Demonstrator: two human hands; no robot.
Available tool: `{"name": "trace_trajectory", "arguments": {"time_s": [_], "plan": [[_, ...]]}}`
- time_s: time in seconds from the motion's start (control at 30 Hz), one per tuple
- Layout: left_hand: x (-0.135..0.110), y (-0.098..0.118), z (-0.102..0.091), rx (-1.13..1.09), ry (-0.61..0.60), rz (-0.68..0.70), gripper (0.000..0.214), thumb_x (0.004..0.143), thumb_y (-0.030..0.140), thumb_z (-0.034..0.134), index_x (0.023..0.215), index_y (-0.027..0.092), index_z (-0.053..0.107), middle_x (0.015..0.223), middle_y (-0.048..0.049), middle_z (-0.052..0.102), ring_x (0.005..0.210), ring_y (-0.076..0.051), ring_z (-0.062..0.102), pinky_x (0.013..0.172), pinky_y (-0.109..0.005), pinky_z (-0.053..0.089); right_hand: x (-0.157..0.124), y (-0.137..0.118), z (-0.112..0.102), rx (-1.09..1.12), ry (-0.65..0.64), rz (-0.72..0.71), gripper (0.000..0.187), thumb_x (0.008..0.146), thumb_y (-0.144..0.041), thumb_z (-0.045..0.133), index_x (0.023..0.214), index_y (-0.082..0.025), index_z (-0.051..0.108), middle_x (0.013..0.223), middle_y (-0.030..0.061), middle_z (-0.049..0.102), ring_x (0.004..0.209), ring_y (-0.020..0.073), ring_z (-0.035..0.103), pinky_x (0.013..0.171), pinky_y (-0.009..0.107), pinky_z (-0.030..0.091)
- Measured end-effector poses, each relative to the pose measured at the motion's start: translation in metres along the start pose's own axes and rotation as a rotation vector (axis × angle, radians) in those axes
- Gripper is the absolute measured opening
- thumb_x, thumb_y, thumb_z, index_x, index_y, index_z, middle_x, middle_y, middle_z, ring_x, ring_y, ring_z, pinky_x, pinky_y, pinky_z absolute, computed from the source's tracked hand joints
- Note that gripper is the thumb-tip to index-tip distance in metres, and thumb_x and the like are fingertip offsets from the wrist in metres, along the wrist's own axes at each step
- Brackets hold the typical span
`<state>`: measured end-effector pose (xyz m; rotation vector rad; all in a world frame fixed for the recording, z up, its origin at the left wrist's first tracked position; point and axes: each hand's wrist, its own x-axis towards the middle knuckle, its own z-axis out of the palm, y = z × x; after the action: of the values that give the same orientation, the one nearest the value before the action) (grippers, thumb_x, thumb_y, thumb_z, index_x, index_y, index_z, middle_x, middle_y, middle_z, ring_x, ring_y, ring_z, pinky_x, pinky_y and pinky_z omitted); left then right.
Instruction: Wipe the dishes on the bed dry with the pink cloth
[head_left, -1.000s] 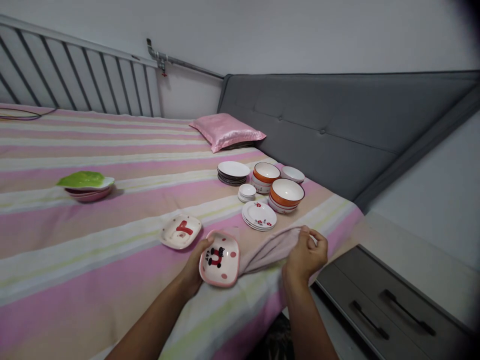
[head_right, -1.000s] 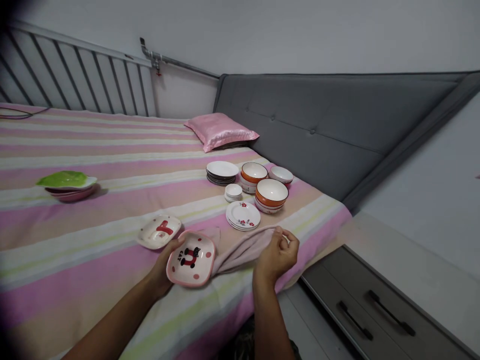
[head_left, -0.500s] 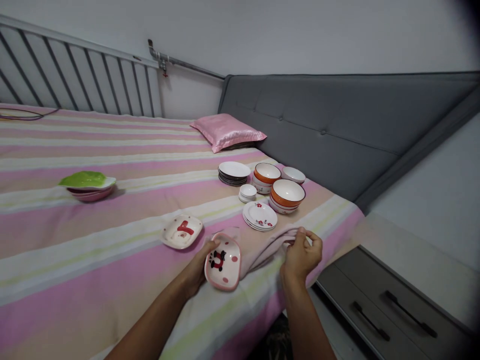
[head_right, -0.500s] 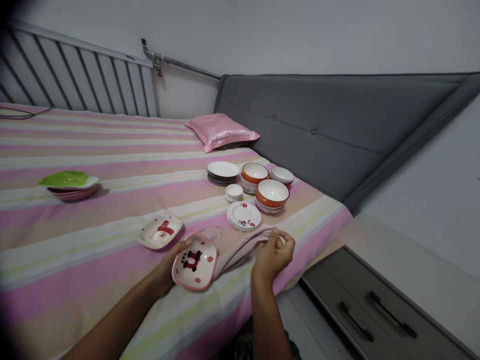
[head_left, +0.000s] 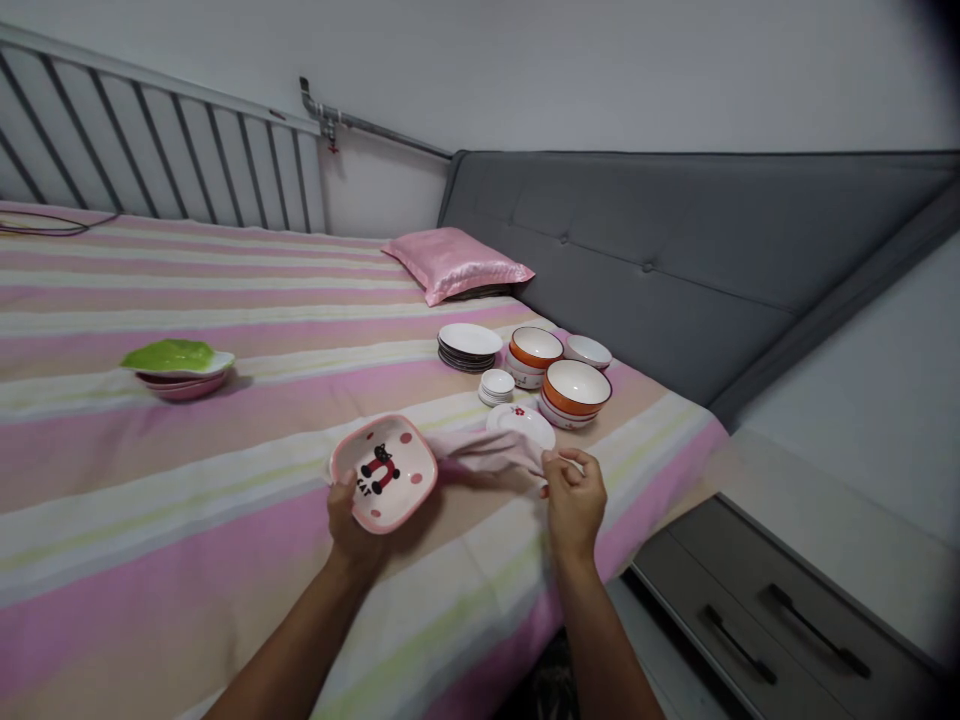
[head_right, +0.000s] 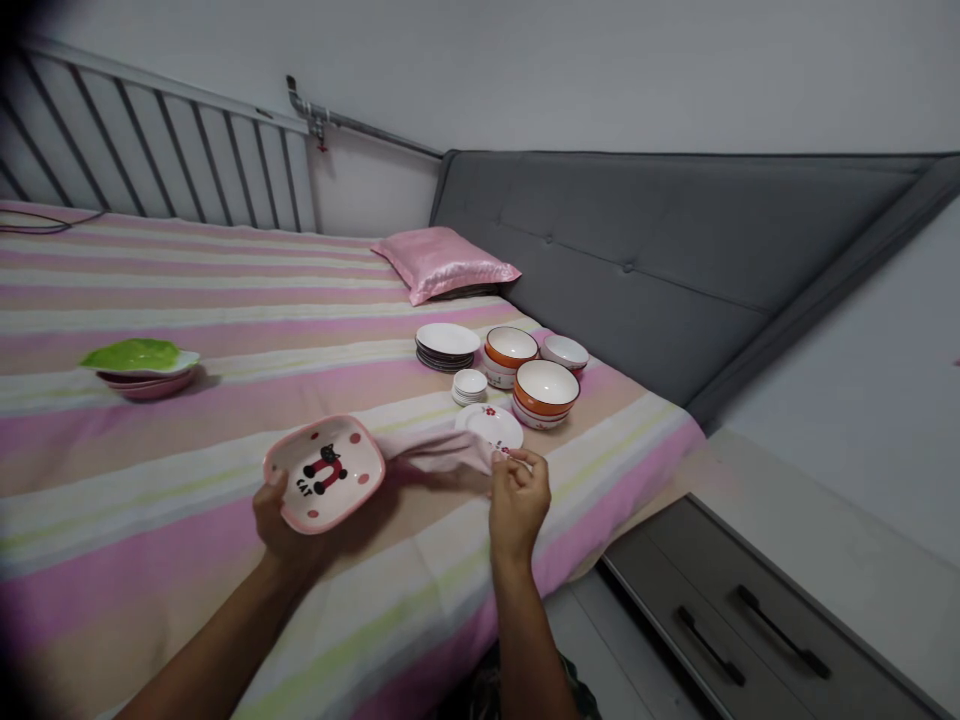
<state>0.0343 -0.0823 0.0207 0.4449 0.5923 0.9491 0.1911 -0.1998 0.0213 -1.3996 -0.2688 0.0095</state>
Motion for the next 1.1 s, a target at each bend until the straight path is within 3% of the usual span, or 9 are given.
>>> {"name": "trace_trajectory", "arguments": {"time_s": [0.1, 0.27, 0.43, 0.53, 0.63, 0.77, 0.83, 0.93, 1.1], "plan": [[0.001, -0.003, -0.001, 0.022, -0.011, 0.173, 0.036, 0.060, 0.038, 0.066, 0.092, 0.022, 0.063, 0.081, -0.0025, 0.072, 0.093, -0.029, 0.064, 0.075, -0.035, 0.055, -0.002, 0.002, 0.004, -0.007, -0.112, 0.012, 0.036, 0.066, -0.041, 0.069, 0.085, -0.016, 0.051, 0.059, -0.0027, 0.058, 0.054, 0.0117, 0.055, 0.049, 0.023, 0.047], [-0.002, -0.007, 0.001, 0.082, -0.056, 0.102, 0.031, 0.058, 0.033, 0.068, 0.085, 0.018, 0.063, 0.075, -0.0042, 0.072, 0.088, -0.029, 0.066, 0.072, -0.034, 0.055, 0.002, 0.008, -0.002, -0.026, -0.032, 0.010, 0.037, 0.068, -0.041, 0.066, 0.091, -0.014, 0.057, 0.074, 0.0030, 0.063, 0.069, 0.0159, 0.061, 0.059, 0.026, 0.048], [-0.008, -0.008, 0.006, 0.031, -0.022, 0.049, 0.043, 0.057, 0.031, 0.069, 0.098, 0.020, 0.062, 0.078, -0.0027, 0.072, 0.086, -0.029, 0.067, 0.074, -0.035, 0.055, 0.005, 0.009, -0.005, 0.074, 0.015, 0.003, 0.036, 0.071, -0.037, 0.063, 0.100, -0.016, 0.056, 0.088, 0.0053, 0.064, 0.083, 0.0171, 0.061, 0.073, 0.028, 0.047], [-0.013, -0.011, 0.005, 0.042, -0.096, -0.063, 0.051, 0.056, 0.031, 0.069, 0.105, 0.019, 0.060, 0.083, -0.0056, 0.073, 0.089, -0.031, 0.066, 0.077, -0.039, 0.054, 0.003, 0.008, -0.003, 0.120, 0.013, -0.005, 0.034, 0.072, -0.036, 0.062, 0.100, -0.017, 0.055, 0.087, 0.0035, 0.063, 0.082, 0.0152, 0.060, 0.074, 0.027, 0.045], [-0.016, -0.015, 0.002, 0.049, -0.186, -0.262, 0.051, 0.057, 0.030, 0.065, 0.106, 0.015, 0.060, 0.087, -0.0108, 0.072, 0.092, -0.035, 0.065, 0.079, -0.044, 0.052, -0.001, 0.004, -0.001, 0.087, -0.006, -0.060, 0.032, 0.074, -0.035, 0.062, 0.097, -0.016, 0.054, 0.082, 0.0027, 0.061, 0.078, 0.0145, 0.058, 0.072, 0.027, 0.044], [-0.017, -0.019, -0.001, 0.079, -0.183, -0.524, 0.046, 0.061, 0.029, 0.061, 0.103, 0.010, 0.062, 0.084, -0.0149, 0.072, 0.089, -0.036, 0.065, 0.078, -0.047, 0.051, -0.006, -0.003, 0.001, 0.072, -0.094, -0.109, 0.031, 0.075, -0.034, 0.060, 0.099, -0.016, 0.052, 0.076, 0.0016, 0.060, 0.073, 0.0143, 0.058, 0.067, 0.026, 0.044], [-0.015, -0.020, -0.001, 0.114, -0.171, -0.589, 0.041, 0.065, 0.029, 0.060, 0.100, 0.009, 0.063, 0.081, -0.0150, 0.072, 0.087, -0.035, 0.066, 0.076, -0.046, 0.051, -0.007, -0.007, 0.001, 0.069, -0.142, -0.125, 0.031, 0.075, -0.034, 0.059, 0.099, -0.016, 0.051, 0.073, 0.0005, 0.059, 0.069, 0.0136, 0.057, 0.064, 0.026, 0.044], [-0.012, -0.021, 0.001, 0.141, -0.138, -0.519, 0.033, 0.069, 0.029, 0.058, 0.095, 0.010, 0.064, 0.078, -0.0129, 0.073, 0.083, -0.032, 0.067, 0.074, -0.043, 0.052, -0.008, -0.008, 0.001, 0.070, -0.180, -0.138, 0.028, 0.076, -0.033, 0.060, 0.097, -0.016, 0.051, 0.073, 0.0004, 0.058, 0.067, 0.0129, 0.056, 0.063, 0.025, 0.043], [-0.006, -0.014, 0.008, 0.109, -0.021, -0.216, 0.024, 0.075, 0.029, 0.053, 0.093, 0.015, 0.062, 0.077, -0.0062, 0.072, 0.077, -0.026, 0.068, 0.070, -0.038, 0.054, -0.013, -0.010, 0.004, 0.145, -0.189, -0.078, 0.029, 0.073, -0.035, 0.064, 0.093, -0.017, 0.053, 0.080, 0.0006, 0.058, 0.068, 0.0108, 0.054, 0.057, 0.020, 0.042]]}}
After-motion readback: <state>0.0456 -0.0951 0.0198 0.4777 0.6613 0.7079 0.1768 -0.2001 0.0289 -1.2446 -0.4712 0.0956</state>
